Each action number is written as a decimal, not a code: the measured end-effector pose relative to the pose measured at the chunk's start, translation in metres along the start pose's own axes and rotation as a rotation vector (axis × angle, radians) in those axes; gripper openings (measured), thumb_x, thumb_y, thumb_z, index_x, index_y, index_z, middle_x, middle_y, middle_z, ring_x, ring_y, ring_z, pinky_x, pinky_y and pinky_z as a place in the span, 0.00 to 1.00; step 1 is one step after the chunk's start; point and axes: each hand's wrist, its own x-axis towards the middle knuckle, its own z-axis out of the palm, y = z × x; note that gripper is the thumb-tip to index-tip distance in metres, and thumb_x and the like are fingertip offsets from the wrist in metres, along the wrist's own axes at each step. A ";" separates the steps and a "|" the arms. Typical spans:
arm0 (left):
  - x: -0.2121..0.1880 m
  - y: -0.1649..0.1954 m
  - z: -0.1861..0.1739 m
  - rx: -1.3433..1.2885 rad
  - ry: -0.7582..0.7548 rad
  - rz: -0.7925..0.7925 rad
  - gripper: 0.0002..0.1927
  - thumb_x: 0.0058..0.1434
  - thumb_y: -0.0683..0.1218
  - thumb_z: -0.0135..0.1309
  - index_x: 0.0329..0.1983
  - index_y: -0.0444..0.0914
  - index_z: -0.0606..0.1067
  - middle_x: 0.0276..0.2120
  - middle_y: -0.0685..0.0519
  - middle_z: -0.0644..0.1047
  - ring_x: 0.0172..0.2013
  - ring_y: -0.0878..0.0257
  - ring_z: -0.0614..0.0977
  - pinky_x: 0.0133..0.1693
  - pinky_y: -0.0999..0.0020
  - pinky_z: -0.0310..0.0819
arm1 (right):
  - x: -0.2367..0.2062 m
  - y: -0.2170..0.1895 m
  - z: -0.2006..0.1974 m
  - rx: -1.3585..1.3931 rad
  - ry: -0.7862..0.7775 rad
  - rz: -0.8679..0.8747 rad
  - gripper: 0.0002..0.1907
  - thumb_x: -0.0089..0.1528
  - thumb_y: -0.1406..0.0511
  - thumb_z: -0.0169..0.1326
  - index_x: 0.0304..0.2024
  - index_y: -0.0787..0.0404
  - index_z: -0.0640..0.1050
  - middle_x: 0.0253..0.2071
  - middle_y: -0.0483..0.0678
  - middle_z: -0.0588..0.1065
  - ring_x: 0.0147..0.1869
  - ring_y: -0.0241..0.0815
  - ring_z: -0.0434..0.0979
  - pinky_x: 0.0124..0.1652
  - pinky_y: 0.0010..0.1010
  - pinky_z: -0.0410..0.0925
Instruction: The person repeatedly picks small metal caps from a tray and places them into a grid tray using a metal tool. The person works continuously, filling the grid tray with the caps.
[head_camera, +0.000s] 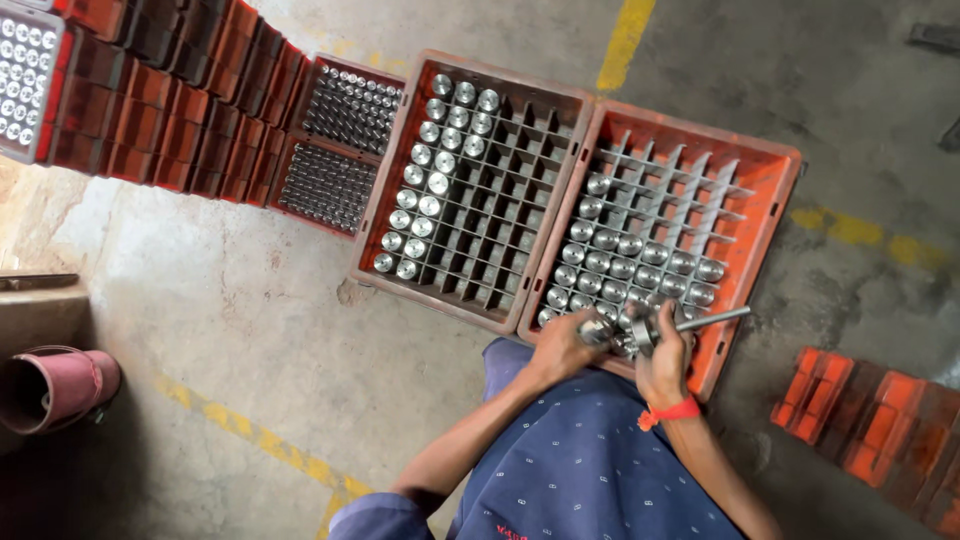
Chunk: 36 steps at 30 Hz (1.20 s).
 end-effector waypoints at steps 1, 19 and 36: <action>-0.006 0.002 0.011 0.070 -0.016 0.024 0.22 0.52 0.49 0.70 0.48 0.38 0.79 0.34 0.41 0.82 0.38 0.44 0.84 0.41 0.52 0.76 | 0.000 -0.007 0.003 0.008 0.009 0.016 0.11 0.73 0.59 0.49 0.49 0.60 0.74 0.43 0.46 0.77 0.49 0.43 0.79 0.54 0.37 0.72; 0.020 0.030 0.064 0.243 -0.196 0.115 0.32 0.54 0.61 0.66 0.57 0.41 0.76 0.31 0.42 0.83 0.35 0.46 0.86 0.39 0.52 0.78 | 0.033 -0.034 -0.102 0.083 0.137 0.085 0.15 0.72 0.54 0.48 0.49 0.57 0.75 0.40 0.50 0.80 0.41 0.39 0.76 0.44 0.33 0.69; 0.202 0.089 -0.057 0.678 0.191 0.362 0.23 0.59 0.33 0.50 0.58 0.40 0.74 0.50 0.42 0.77 0.46 0.43 0.80 0.42 0.53 0.77 | -0.010 -0.038 -0.117 0.191 0.264 0.003 0.14 0.76 0.56 0.48 0.50 0.60 0.75 0.41 0.46 0.77 0.50 0.44 0.79 0.58 0.35 0.68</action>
